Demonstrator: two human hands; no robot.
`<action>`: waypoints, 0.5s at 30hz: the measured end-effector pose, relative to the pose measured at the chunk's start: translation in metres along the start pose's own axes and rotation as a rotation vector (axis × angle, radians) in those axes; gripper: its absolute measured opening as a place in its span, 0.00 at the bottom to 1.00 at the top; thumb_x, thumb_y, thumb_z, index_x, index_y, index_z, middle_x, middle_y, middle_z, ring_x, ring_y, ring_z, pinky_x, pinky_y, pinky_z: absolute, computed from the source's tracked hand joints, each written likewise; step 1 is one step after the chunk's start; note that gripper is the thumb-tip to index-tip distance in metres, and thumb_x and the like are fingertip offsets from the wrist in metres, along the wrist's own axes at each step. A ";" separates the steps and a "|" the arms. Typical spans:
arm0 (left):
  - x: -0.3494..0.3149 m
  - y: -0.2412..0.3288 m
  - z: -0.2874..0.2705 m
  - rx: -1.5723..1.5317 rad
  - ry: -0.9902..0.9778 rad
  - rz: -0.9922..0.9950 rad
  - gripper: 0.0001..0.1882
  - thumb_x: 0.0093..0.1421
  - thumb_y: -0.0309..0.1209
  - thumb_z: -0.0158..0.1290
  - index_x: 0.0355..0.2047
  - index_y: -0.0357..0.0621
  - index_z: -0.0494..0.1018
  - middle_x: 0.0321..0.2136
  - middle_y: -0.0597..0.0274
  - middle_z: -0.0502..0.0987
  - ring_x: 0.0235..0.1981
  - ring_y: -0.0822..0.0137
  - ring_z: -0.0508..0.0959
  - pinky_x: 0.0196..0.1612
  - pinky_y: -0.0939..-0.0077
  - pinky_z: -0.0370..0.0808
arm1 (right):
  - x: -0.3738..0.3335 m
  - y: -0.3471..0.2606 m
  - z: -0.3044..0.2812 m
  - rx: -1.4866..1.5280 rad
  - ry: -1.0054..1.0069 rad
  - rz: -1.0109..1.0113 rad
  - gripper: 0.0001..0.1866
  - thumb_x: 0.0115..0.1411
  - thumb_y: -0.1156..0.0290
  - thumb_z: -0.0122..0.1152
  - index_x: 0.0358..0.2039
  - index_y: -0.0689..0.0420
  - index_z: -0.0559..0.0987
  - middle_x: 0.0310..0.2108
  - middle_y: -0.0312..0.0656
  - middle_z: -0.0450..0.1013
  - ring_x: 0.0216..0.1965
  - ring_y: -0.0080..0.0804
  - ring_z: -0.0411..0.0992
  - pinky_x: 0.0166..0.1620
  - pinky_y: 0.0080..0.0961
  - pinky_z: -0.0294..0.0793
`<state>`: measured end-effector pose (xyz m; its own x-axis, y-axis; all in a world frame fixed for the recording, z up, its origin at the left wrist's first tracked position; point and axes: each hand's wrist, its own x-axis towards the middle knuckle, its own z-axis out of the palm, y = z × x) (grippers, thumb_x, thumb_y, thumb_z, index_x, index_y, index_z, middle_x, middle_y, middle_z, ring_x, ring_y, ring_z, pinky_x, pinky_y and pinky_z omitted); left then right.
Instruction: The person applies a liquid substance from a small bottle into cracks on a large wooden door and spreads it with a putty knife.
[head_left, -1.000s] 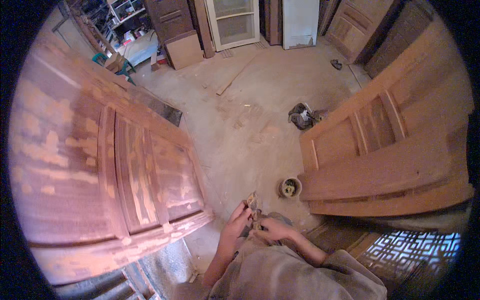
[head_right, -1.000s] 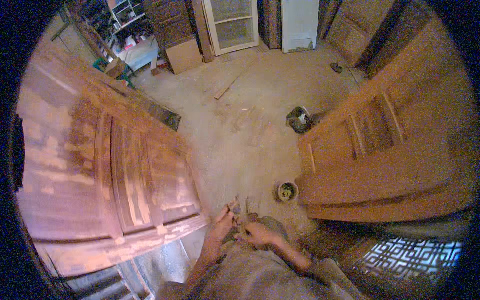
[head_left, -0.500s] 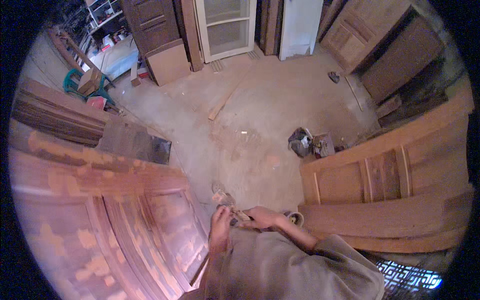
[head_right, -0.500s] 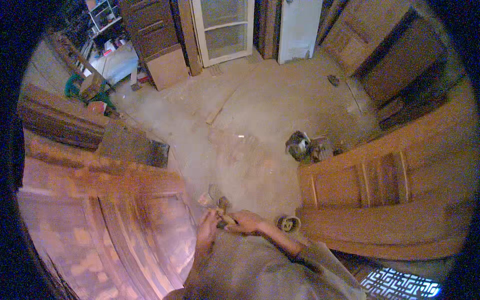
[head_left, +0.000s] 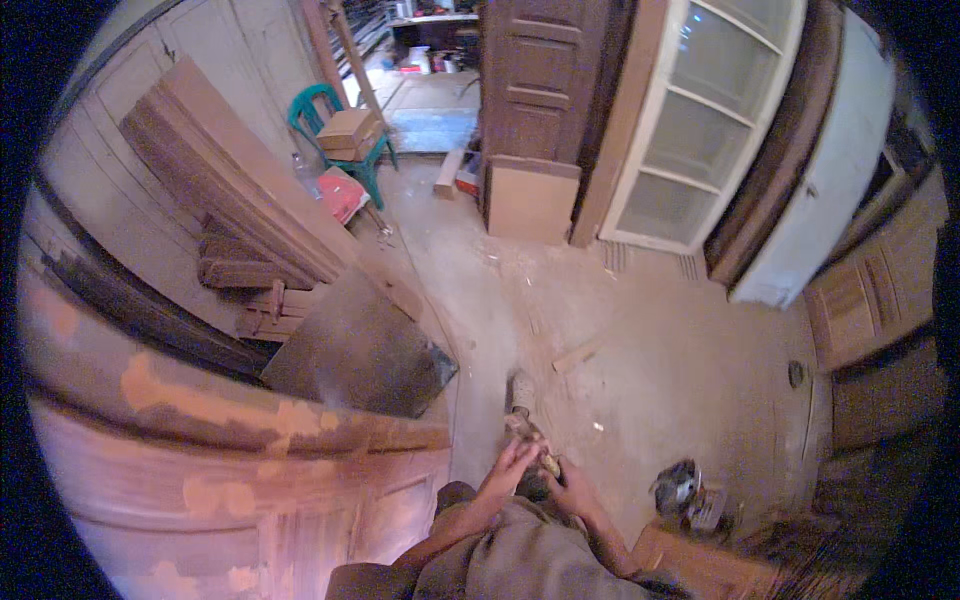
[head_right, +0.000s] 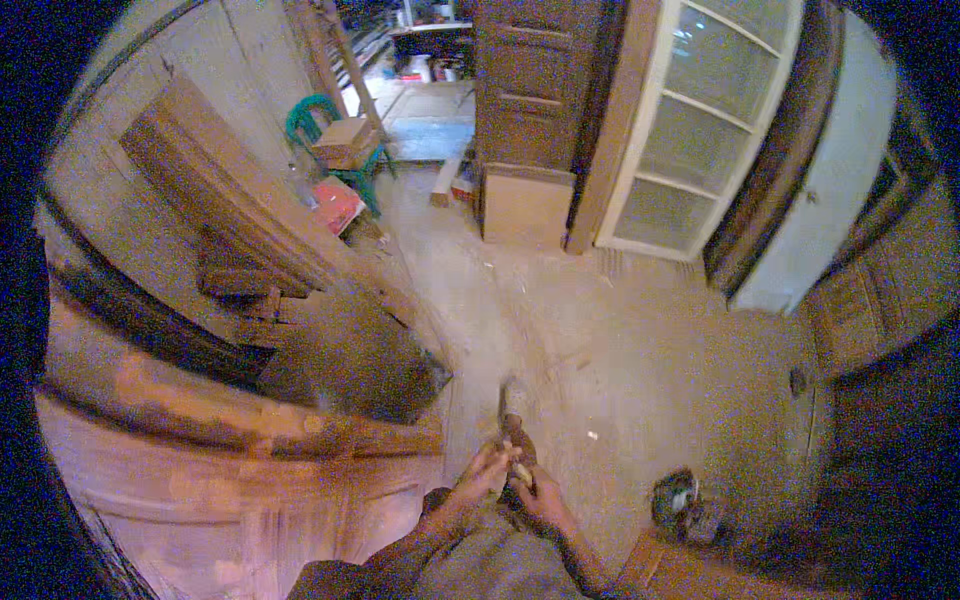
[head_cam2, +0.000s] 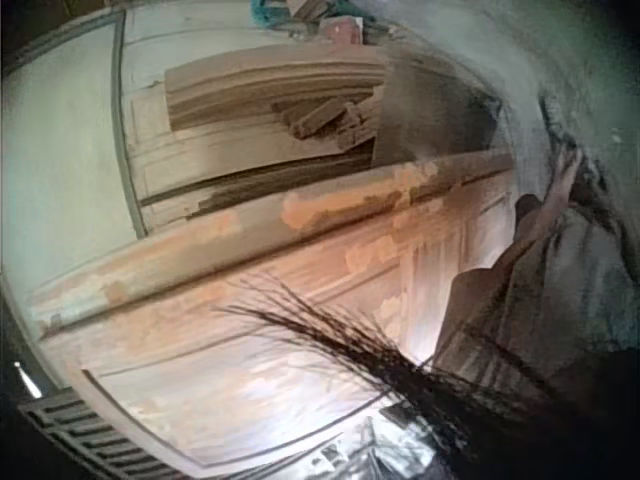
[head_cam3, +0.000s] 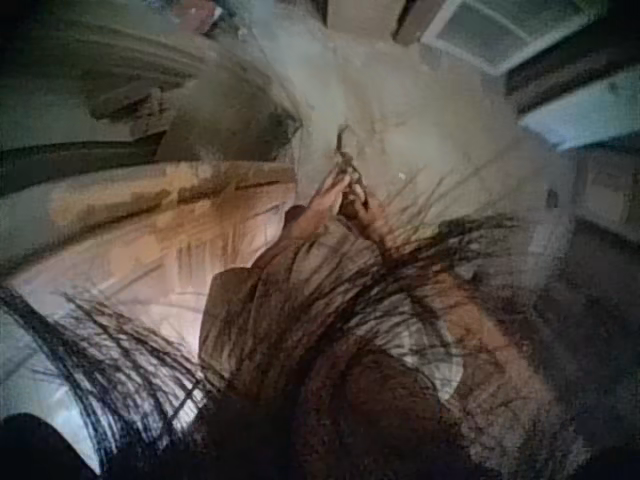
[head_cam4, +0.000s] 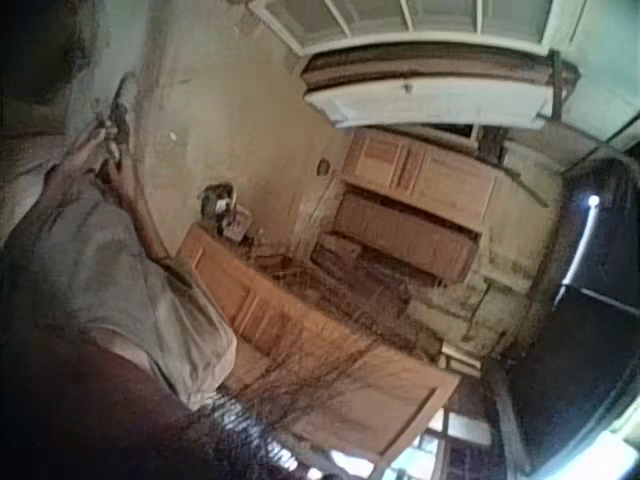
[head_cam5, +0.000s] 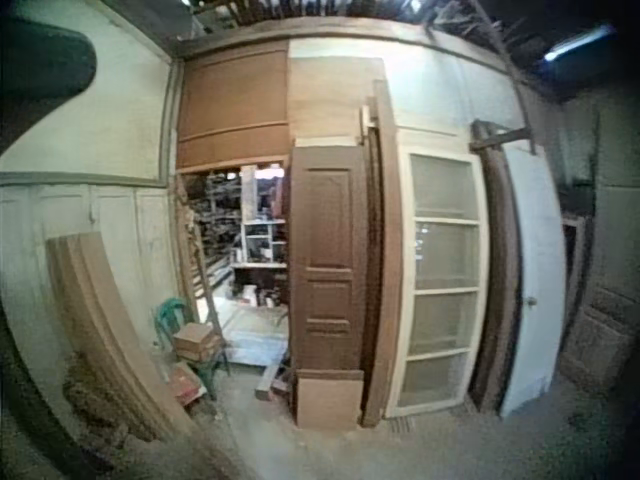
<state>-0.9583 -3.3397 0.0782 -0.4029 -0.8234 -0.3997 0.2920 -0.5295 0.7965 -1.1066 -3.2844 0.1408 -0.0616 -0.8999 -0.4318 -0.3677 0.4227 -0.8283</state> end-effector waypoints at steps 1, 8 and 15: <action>0.029 0.001 -0.001 -0.035 -0.015 -0.004 0.17 0.66 0.38 0.48 0.51 0.43 0.67 0.43 0.65 0.76 0.44 0.73 0.74 0.45 0.78 0.71 | 0.038 0.003 -0.005 -0.109 0.011 -0.134 0.20 0.59 0.61 0.59 0.47 0.62 0.71 0.39 0.54 0.73 0.40 0.47 0.72 0.44 0.35 0.71; 0.223 0.146 -0.021 -0.024 0.293 0.027 0.16 0.65 0.41 0.46 0.44 0.44 0.73 0.39 0.64 0.75 0.40 0.69 0.75 0.41 0.74 0.74 | 0.294 -0.107 -0.064 -0.305 -0.147 -0.717 0.24 0.59 0.64 0.59 0.53 0.61 0.69 0.41 0.51 0.72 0.39 0.48 0.72 0.42 0.38 0.73; 0.365 0.245 -0.158 -0.497 0.606 0.297 0.14 0.61 0.35 0.50 0.43 0.39 0.72 0.30 0.62 0.76 0.30 0.67 0.76 0.34 0.72 0.74 | 0.504 -0.247 -0.095 -0.393 -0.549 -0.507 0.19 0.60 0.65 0.59 0.50 0.58 0.73 0.37 0.49 0.73 0.34 0.40 0.74 0.36 0.32 0.74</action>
<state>-0.8966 -3.8017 0.0557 0.2460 -0.8346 -0.4928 0.7182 -0.1844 0.6709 -1.1344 -3.8530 0.1617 0.6206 -0.7474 -0.2372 -0.5312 -0.1783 -0.8283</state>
